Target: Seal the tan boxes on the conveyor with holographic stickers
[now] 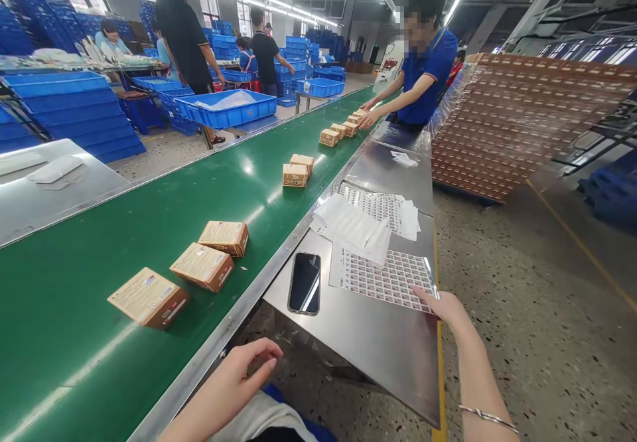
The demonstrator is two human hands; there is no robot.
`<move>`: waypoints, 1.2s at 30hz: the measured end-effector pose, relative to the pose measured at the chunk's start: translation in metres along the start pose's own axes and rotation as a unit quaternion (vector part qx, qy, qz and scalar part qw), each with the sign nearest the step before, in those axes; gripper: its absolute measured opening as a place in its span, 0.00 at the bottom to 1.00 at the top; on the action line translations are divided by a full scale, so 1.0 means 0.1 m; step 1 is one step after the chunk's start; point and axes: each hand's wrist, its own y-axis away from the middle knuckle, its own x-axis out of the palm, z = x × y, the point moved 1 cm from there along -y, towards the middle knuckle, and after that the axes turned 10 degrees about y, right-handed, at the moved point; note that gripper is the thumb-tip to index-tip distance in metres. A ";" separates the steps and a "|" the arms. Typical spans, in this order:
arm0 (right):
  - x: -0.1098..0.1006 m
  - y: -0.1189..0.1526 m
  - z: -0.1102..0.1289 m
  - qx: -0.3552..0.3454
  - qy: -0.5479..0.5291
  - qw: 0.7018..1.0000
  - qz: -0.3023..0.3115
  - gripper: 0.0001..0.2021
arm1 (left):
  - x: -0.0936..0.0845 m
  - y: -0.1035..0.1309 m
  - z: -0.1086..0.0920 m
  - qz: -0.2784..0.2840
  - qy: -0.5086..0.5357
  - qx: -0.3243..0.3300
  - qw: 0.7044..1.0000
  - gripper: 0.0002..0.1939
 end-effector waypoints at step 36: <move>-0.14 2.26 0.87 -0.229 -0.363 0.844 0.322 0.32 | 0.35 0.67 -0.12 -0.061 0.587 0.098 0.801 0.35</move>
